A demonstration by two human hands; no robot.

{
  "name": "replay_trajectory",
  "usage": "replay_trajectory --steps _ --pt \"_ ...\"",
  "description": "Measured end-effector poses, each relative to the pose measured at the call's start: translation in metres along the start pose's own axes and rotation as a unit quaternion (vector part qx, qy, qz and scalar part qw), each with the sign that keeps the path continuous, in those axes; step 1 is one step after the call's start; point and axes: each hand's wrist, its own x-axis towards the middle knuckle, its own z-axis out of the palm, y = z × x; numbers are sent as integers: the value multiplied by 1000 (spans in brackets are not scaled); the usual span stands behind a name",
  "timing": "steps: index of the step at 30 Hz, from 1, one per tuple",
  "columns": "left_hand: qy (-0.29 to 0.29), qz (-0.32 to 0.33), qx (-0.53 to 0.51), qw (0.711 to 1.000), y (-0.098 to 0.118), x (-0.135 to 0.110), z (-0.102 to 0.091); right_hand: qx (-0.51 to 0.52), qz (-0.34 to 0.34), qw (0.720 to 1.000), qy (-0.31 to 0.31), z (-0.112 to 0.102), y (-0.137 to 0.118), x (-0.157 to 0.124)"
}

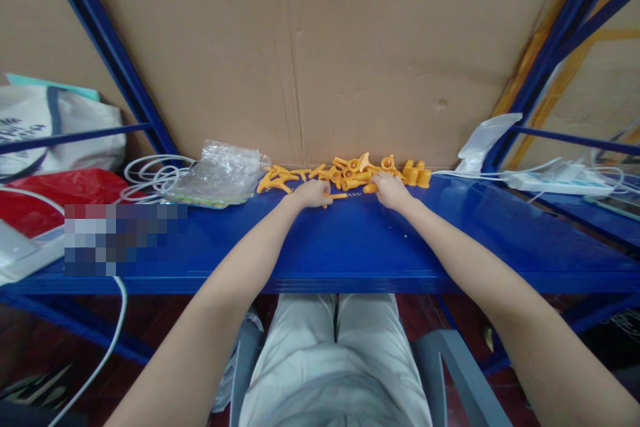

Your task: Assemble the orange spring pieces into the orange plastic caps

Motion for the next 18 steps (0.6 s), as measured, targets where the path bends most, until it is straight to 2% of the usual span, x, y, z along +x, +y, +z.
replay_trajectory --steps 7,18 --pt "2 8 -6 1000 -2 1 2 -43 -27 996 -74 -13 -12 -7" --pt "26 16 -12 999 -3 3 5 -46 -11 996 -72 -11 -11 -7"
